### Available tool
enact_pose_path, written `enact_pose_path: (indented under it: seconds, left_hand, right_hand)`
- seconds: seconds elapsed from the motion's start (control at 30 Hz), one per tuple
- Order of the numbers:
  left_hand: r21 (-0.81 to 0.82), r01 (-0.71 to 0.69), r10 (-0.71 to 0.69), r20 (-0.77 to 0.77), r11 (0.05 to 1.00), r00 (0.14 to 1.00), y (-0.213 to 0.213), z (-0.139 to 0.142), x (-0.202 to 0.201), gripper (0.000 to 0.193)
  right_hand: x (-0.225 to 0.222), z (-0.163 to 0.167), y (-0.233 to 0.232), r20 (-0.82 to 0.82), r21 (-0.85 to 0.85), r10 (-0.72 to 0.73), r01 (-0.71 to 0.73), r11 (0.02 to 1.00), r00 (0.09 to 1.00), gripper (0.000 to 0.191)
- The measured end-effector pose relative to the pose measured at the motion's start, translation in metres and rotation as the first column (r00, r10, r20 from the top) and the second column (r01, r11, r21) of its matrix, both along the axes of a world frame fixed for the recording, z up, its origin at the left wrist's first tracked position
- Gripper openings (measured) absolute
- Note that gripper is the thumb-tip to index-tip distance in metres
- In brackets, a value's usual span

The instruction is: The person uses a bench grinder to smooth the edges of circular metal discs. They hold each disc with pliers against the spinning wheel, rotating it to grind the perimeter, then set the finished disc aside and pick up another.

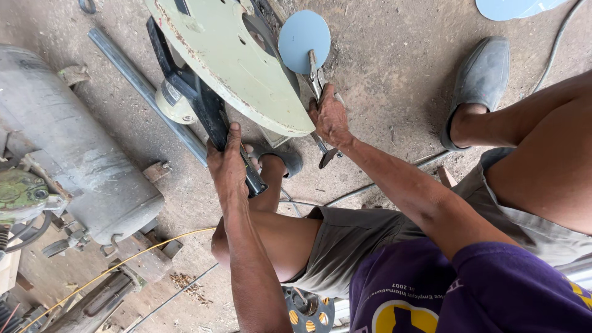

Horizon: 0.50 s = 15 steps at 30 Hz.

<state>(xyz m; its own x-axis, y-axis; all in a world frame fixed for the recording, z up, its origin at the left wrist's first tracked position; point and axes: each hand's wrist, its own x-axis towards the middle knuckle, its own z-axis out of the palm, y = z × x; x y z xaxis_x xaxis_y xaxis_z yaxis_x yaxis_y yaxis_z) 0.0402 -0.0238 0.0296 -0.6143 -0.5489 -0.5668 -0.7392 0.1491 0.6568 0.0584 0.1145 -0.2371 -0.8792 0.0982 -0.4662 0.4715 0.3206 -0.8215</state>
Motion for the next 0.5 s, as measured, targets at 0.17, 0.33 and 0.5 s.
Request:
enact_pose_path:
  seconds: [0.17, 0.33, 0.5]
  left_hand:
    - [0.013, -0.001, 0.001, -0.030, 1.000, 1.000, -0.001, 0.002, 0.002, 0.059]
    - [0.000, 0.011, -0.011, -0.023, 1.000, 1.000, 0.003, 0.003, 0.005, 0.055]
    - [0.026, 0.003, -0.002, -0.033, 1.000, 0.999, 0.008, 0.004, 0.008, 0.054]
  right_hand:
    - [0.002, 0.002, 0.001, 0.093, 0.022, 0.041, -0.044, 0.999, 0.995, 0.032]
    - [-0.001, 0.018, 0.020, 0.146, 0.117, 0.118, -0.135, 0.984, 0.982, 0.032]
    - [-0.012, 0.041, 0.062, 0.422, -0.070, 0.274, -0.270, 0.960, 0.864, 0.040]
